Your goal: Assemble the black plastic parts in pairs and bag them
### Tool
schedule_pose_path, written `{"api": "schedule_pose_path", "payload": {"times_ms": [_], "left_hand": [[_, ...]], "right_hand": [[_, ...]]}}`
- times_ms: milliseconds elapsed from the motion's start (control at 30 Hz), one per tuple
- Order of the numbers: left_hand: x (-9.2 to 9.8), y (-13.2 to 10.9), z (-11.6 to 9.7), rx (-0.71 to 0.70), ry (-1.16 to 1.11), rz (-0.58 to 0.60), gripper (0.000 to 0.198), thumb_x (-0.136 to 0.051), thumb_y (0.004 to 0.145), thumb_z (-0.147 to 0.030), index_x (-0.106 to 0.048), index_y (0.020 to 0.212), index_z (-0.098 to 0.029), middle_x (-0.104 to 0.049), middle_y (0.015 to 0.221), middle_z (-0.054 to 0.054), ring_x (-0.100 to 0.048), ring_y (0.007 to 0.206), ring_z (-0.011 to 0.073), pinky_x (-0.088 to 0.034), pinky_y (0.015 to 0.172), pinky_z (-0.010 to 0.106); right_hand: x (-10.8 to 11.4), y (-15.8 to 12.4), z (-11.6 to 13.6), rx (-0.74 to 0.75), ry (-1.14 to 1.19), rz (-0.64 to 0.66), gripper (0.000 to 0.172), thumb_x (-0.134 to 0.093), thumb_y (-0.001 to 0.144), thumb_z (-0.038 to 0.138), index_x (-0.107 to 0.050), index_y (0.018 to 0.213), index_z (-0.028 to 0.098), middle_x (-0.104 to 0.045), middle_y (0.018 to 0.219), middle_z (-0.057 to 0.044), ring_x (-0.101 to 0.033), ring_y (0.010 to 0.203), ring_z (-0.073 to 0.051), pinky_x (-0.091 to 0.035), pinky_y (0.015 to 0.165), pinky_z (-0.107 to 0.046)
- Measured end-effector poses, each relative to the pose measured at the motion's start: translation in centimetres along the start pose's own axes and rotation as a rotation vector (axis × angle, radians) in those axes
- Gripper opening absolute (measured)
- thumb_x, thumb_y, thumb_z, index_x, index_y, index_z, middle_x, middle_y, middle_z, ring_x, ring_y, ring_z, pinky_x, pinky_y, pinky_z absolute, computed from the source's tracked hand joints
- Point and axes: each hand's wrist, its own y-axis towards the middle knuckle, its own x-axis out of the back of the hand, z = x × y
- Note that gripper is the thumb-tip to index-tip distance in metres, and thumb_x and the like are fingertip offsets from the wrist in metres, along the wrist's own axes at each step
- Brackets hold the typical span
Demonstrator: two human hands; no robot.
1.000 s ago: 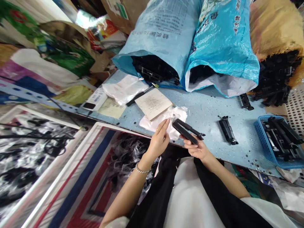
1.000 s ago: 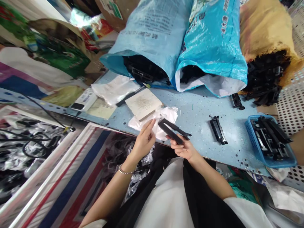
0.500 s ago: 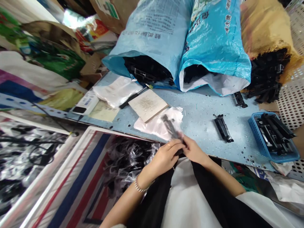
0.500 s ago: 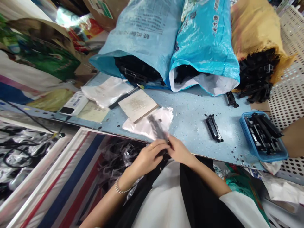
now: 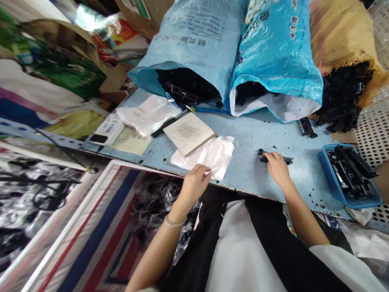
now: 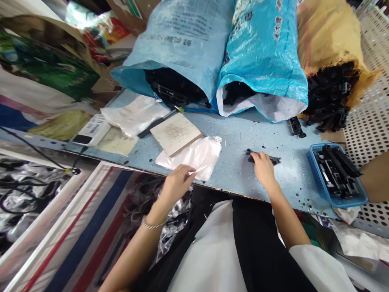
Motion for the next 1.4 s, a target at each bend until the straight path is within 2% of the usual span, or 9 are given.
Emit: {"api": "schedule_pose_path", "payload": {"times_ms": [200,400,567,800,900,1033,1133,1300,1400], "left_hand": [[-3.5,5.4,-3.0,-0.01,0.101,0.036,0.013,-0.055,0.093,-0.019,-0.065,0.084,-0.016,-0.067,0.099,0.015,-0.064,0.092,0.0274,-0.053,0.08,0.038],[-2.2,6.9,-0.1,0.23,-0.367,0.142,0.022,-0.071,0.078,-0.029,-0.058,0.063,-0.02,-0.06,0.067,0.0,-0.057,0.065,0.0155,-0.044,0.064,0.027],[-1.0,7.0,0.5,0.317,-0.564,0.244,0.023,-0.064,0.079,-0.037,-0.068,0.066,-0.018,-0.063,0.067,0.0,-0.054,0.064,0.0141,-0.04,0.06,0.026],[-2.1,6.8,-0.3,0.381,-0.543,0.152,0.016,-0.068,0.076,-0.032,-0.062,0.071,-0.018,-0.061,0.064,-0.001,-0.053,0.058,0.0132,-0.042,0.055,0.024],[-1.5,5.6,-0.7,0.222,-0.358,0.061,0.004,-0.058,0.084,-0.017,-0.061,0.081,-0.019,-0.066,0.073,0.002,-0.061,0.066,0.0168,-0.05,0.062,0.028],[0.3,3.8,-0.8,-0.048,0.11,-0.028,0.028,-0.044,0.088,-0.004,-0.068,0.097,-0.016,-0.072,0.11,0.016,-0.067,0.101,0.0292,-0.056,0.089,0.045],[0.7,3.7,-0.6,-0.092,0.127,-0.057,0.042,-0.04,0.091,-0.003,-0.063,0.125,-0.011,-0.065,0.132,0.02,-0.063,0.12,0.031,-0.056,0.1,0.047],[0.7,4.0,-0.5,-0.14,-0.087,-0.017,0.06,-0.043,0.084,0.001,-0.05,0.143,-0.011,-0.055,0.146,0.019,-0.053,0.139,0.0279,-0.051,0.112,0.045],[1.2,3.0,-1.1,-0.138,-0.08,-0.039,0.066,-0.042,0.086,0.0,-0.041,0.151,-0.011,-0.048,0.152,0.021,-0.049,0.142,0.0298,-0.051,0.112,0.045]], "right_hand": [[0.3,-1.9,-0.3,0.165,0.335,0.146,0.032,-0.043,0.09,0.014,-0.073,0.094,0.023,-0.062,0.134,-0.007,-0.057,0.117,-0.026,-0.049,0.097,-0.043],[-0.5,-2.0,-1.0,-0.192,0.291,-0.137,0.028,-0.056,0.09,0.041,-0.06,0.105,0.017,-0.057,0.124,-0.018,-0.064,0.099,-0.028,-0.052,0.081,-0.041],[-1.0,-0.6,-1.3,-0.326,0.593,-0.033,0.029,-0.057,0.086,0.046,-0.063,0.092,0.019,-0.066,0.091,-0.01,-0.064,0.09,-0.028,-0.049,0.088,-0.046],[-3.2,1.0,10.1,-0.233,2.137,0.258,0.022,-0.073,0.081,0.044,-0.061,0.082,0.026,-0.068,0.081,0.002,-0.061,0.072,-0.017,-0.054,0.095,-0.053],[-5.2,3.0,14.3,-0.294,2.207,0.211,0.024,-0.078,0.078,0.04,-0.059,0.077,0.025,-0.066,0.075,0.004,-0.061,0.069,-0.016,-0.059,0.089,-0.043],[-6.1,3.5,14.5,-0.402,1.975,0.108,0.024,-0.079,0.077,0.04,-0.06,0.077,0.025,-0.062,0.069,0.003,-0.057,0.063,-0.015,-0.058,0.065,-0.03],[-5.1,1.0,11.9,-0.355,1.953,0.332,0.021,-0.072,0.083,0.043,-0.062,0.083,0.024,-0.064,0.075,-0.001,-0.054,0.057,-0.014,-0.052,0.05,-0.027],[-4.6,-3.1,8.6,-0.366,1.966,1.104,0.023,-0.063,0.092,0.038,-0.065,0.094,0.015,-0.063,0.069,-0.002,-0.041,0.044,-0.007,-0.031,0.032,-0.016],[-5.5,-2.6,9.0,-0.376,1.938,1.227,0.028,-0.056,0.096,0.039,-0.063,0.095,0.011,-0.049,0.055,0.005,-0.021,0.038,-0.004,-0.016,0.028,-0.014]]}}
